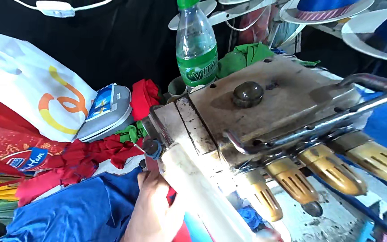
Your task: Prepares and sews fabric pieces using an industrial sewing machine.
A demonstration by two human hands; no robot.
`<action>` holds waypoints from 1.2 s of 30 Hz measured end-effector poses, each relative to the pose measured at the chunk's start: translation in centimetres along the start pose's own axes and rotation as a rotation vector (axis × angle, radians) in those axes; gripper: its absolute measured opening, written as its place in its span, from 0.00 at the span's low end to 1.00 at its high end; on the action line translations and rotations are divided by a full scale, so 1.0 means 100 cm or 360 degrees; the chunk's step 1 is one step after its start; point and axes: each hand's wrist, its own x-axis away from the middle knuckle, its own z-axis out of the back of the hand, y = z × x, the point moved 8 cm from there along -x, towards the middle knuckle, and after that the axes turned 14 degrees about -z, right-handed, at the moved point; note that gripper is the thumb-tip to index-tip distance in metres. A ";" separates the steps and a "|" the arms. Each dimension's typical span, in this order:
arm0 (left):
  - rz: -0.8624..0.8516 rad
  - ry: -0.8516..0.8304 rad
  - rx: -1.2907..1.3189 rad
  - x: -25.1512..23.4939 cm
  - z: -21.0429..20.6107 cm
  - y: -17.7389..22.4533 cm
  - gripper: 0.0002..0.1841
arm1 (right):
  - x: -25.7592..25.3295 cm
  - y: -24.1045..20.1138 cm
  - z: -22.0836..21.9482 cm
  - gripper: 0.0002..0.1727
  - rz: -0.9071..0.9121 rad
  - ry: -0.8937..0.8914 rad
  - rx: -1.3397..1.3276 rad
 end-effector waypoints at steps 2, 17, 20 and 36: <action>-0.0080 0.0053 0.0152 -0.009 0.000 -0.012 0.09 | -0.002 -0.006 -0.003 0.15 0.0020 0.0033 0.0163; -0.0155 0.0487 -0.0258 0.061 -0.011 0.064 0.13 | 0.016 0.013 -0.010 0.18 -0.0048 -0.0065 -0.0371; -0.0177 0.0477 -0.0211 0.058 -0.008 0.058 0.13 | 0.016 0.014 -0.012 0.18 -0.0050 -0.0027 -0.0319; -0.0285 0.0149 -0.0073 0.029 0.003 0.045 0.17 | 0.004 0.013 -0.014 0.23 -0.0309 -0.0020 -0.0245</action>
